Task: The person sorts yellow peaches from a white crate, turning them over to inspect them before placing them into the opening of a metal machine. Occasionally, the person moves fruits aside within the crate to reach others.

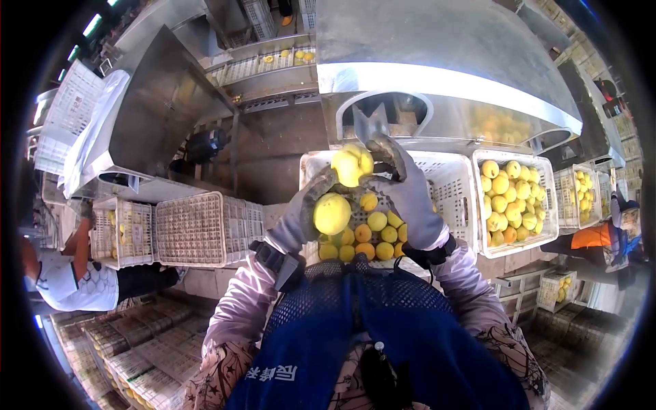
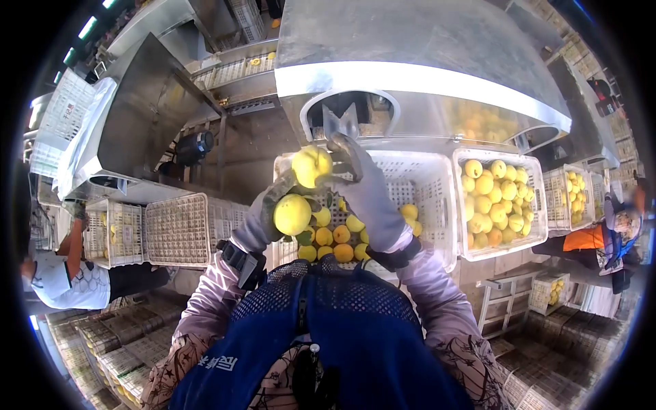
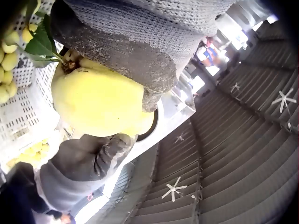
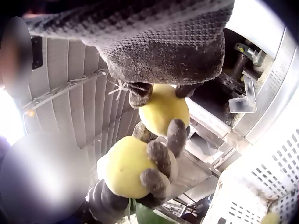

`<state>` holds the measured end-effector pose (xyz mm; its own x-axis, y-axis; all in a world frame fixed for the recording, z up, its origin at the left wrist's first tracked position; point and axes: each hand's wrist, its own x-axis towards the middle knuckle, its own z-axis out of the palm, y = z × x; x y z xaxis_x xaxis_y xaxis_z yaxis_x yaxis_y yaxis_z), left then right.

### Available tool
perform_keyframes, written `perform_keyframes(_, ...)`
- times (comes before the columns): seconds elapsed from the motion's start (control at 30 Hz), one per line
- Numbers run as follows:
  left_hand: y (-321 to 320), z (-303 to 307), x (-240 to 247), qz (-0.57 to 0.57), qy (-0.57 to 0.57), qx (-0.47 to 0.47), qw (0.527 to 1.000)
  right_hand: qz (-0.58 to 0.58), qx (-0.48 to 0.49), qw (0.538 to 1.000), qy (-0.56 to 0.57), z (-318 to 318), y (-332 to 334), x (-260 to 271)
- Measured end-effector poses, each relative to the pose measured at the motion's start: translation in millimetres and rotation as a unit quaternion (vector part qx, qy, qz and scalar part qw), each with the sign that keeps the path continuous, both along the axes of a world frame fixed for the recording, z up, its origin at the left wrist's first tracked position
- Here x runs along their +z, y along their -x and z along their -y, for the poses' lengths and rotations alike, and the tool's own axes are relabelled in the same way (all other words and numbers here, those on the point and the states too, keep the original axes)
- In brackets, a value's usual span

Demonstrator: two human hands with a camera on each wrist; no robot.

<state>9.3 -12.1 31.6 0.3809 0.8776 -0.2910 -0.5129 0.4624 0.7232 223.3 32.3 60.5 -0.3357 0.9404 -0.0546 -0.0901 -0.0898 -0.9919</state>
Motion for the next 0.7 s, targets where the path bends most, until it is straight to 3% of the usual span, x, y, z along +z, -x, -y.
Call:
perform_keyframes(0.03, 0.0, -2.6, -9.9, 0.018, 0.036, -0.012, 0.999, 0.075, -0.003, 0.996, -0.050, 0.2, -0.6, -6.8)
perform_keyframes(0.1, -19.3, -7.2, -11.6, 0.034, -0.008, 0.019, 0.999, 0.181, -0.027, 0.968, -0.170, 3.0, 1.9, -6.1)
perform_keyframes(0.2, -29.0, -15.2, -28.8, 0.097, -0.039, 0.044, 0.994, 0.210, -0.069, 0.966, -0.137, -10.9, 2.8, -8.2)
perform_keyframes(0.23, -28.3, -20.3, -35.8, -0.043, -0.148, 0.015, 0.988, 0.206, -0.085, 0.962, -0.158, -21.9, 1.9, -23.1)
perform_keyframes(0.27, -28.0, -24.6, -37.9, -0.182, -0.251, -0.014, 0.951, 0.205, -0.086, 0.962, -0.159, -29.4, 1.2, -28.8)
perform_keyframes(0.4, -26.1, -31.3, -44.5, -0.185, -0.193, -0.004, 0.964, 0.300, -0.144, 0.913, -0.237, -71.1, 4.0, -60.1)
perform_keyframes(0.43, -27.1, -26.2, -39.6, -0.049, -0.045, 0.024, 0.997, 0.320, -0.155, 0.901, -0.250, -83.6, 5.2, -76.1)
perform_keyframes(0.47, -20.4, -21.0, -47.0, -0.050, -0.043, 0.023, 0.998, 0.339, -0.165, 0.889, -0.261, -93.2, 6.4, -85.5)
perform_keyframes(0.5, -6.4, -15.3, -56.2, -0.217, -0.180, -0.017, 0.959, 0.344, -0.164, 0.889, -0.253, -100.3, 8.2, -85.5)
perform_keyframes(0.53, 5.8, -9.9, -65.3, -0.372, -0.308, -0.055, 0.874, 0.343, -0.164, 0.890, -0.252, -108.4, 10.7, -85.3)
perform_keyframes(0.57, 10.4, -3.5, -59.9, -0.437, -0.431, -0.046, 0.788, 0.377, -0.163, 0.876, -0.254, -114.4, 12.9, -84.8)
perform_keyframes(0.6, 9.9, -0.2, -51.7, -0.492, -0.478, -0.045, 0.726, 0.411, -0.163, 0.859, -0.256, -121.2, 15.2, -82.0)
perform_keyframes(0.67, 12.7, 18.4, -70.2, -0.359, -0.279, -0.049, 0.890, 0.413, -0.178, 0.850, -0.276, -135.4, 23.7, -74.0)
perform_keyframes(0.7, 17.5, 16.4, -86.3, -0.342, -0.279, -0.046, 0.896, 0.413, -0.192, 0.840, -0.294, -139.1, 26.6, -65.4)
